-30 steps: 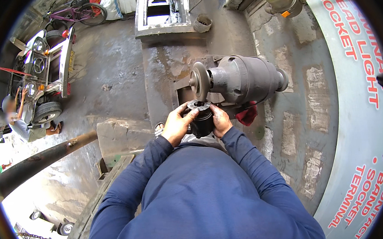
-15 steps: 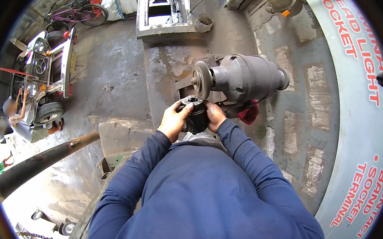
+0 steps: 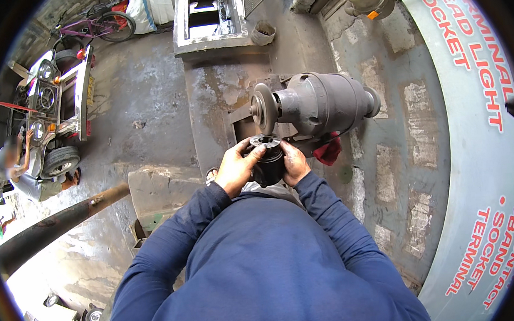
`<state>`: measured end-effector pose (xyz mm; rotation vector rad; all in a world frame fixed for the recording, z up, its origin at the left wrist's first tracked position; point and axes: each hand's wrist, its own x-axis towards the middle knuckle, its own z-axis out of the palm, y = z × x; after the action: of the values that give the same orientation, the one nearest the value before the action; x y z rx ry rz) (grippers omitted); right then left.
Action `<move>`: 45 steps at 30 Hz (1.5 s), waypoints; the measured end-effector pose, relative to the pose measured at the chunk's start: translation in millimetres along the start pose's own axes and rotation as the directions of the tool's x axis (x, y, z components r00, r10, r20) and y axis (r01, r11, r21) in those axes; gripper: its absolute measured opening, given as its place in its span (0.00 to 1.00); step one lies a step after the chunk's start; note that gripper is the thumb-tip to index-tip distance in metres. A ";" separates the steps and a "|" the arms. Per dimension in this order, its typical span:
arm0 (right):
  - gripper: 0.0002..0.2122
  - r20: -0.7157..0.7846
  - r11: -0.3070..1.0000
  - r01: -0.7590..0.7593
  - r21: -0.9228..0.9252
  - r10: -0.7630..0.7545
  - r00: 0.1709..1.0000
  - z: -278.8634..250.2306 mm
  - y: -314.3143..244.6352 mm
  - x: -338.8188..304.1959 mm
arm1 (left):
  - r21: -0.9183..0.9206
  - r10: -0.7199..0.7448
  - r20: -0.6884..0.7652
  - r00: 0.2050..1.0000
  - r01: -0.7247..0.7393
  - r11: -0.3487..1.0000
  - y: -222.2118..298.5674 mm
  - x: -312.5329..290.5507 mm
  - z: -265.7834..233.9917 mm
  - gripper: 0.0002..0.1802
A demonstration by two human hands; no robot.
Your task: The person disassembles a cylindrical mechanical component, removes an internal rotor, wipes the housing with a red cloth, and grinds the housing's inner surface on a bench grinder. They then reassemble the component by inserting the rotor back into the housing and rotating it to check fit.
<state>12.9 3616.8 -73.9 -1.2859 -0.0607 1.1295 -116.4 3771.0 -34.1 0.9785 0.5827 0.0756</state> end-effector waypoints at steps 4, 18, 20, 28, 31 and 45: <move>0.19 -0.050 0.998 0.063 0.003 -0.062 0.997 -10.9 -1.3 -3.8 | -0.011 -0.100 0.085 0.991 0.101 0.995 -6.2 9.5 1.4 0.31; 0.20 0.171 0.937 0.348 -0.021 -0.340 0.925 9.2 -4.0 -53.9 | 0.307 0.281 0.067 0.957 -0.288 0.907 -27.0 -28.7 20.4 0.53; 0.21 0.214 0.942 0.333 -0.048 -0.316 0.924 -0.7 -5.7 -57.6 | 0.369 0.324 0.041 0.945 -0.315 0.874 -33.0 -31.6 24.0 0.51; 0.19 -0.303 0.641 -0.090 -0.762 -0.230 0.925 -174.3 -7.4 -51.2 | 0.708 0.630 -0.155 0.761 -0.359 0.608 -67.5 -63.9 48.1 0.50; 0.20 -0.212 0.531 -0.043 -0.847 -0.263 0.941 -226.8 -10.2 -13.0 | 0.774 0.733 -0.257 0.630 -0.320 0.546 -83.3 -89.0 68.6 0.50; 0.25 0.495 -0.246 0.441 -0.863 -0.243 0.834 -273.3 -16.5 10.8 | 0.538 0.546 -0.835 0.066 -0.113 0.835 -177.4 -252.0 179.3 0.50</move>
<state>192.6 3430.6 -164.0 -2.3063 -1.7155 0.4054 -274.9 3454.4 7.9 1.3355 1.6583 1.2322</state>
